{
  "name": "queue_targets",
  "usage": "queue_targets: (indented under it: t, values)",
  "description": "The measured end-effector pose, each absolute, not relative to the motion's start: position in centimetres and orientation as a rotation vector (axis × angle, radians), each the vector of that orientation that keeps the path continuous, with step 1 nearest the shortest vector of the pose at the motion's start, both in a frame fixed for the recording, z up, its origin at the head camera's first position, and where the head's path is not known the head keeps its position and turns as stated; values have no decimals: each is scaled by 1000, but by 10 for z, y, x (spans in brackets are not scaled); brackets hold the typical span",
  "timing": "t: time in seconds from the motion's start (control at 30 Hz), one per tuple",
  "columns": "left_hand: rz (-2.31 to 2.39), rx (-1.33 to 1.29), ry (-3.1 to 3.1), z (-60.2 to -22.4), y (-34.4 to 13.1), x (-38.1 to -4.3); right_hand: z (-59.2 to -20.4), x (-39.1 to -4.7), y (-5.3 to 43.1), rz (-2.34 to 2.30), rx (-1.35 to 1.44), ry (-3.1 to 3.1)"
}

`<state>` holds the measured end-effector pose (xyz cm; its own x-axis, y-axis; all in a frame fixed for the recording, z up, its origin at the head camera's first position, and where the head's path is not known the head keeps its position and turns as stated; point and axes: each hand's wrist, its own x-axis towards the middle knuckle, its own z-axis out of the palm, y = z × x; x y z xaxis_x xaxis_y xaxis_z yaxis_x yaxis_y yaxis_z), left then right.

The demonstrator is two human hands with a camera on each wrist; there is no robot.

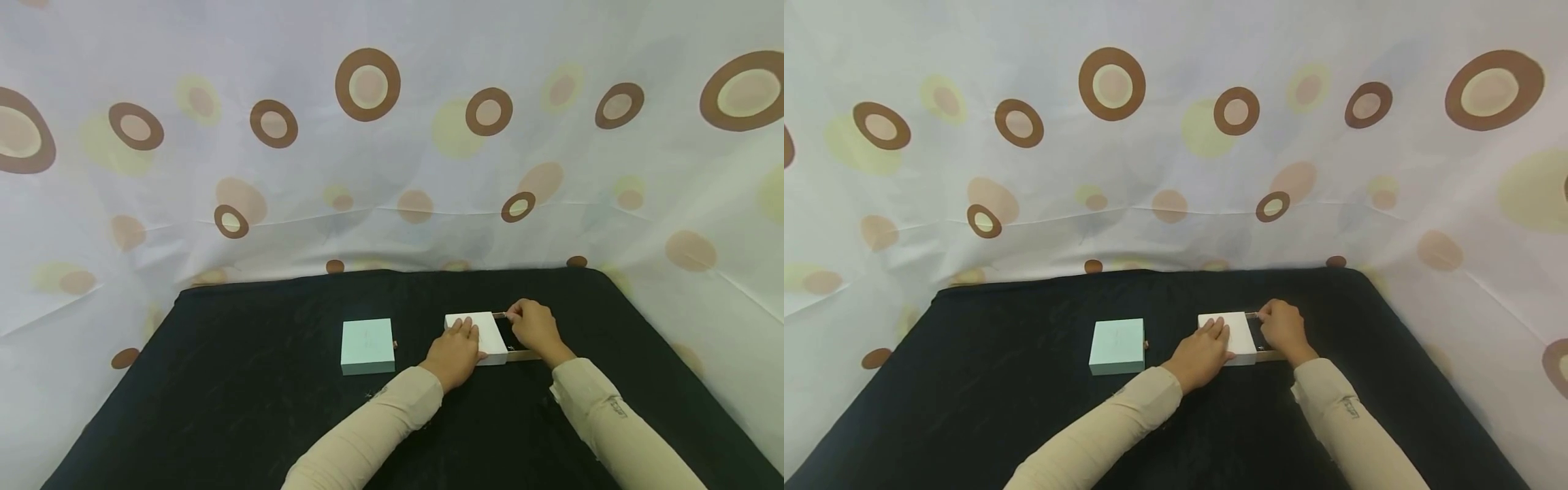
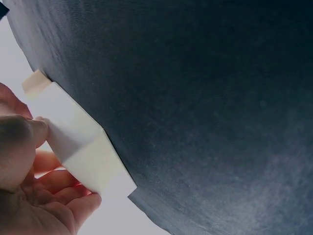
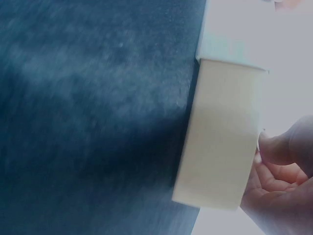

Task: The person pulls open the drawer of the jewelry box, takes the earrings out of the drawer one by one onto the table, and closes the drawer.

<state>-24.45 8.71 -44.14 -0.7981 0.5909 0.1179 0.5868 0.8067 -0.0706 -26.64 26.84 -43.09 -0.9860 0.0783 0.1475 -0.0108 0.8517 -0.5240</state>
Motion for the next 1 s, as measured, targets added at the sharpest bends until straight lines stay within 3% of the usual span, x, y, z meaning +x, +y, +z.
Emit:
queue_targets:
  t: [0.5, 1.0]
  values:
    - [57, -945, -2857, -439, 87, -244, -426, -230, 286, 822, 85, -2762]
    - [37, -938, -2842, -441, 86, -245, -426, -198, 259, 658, 375, -2756]
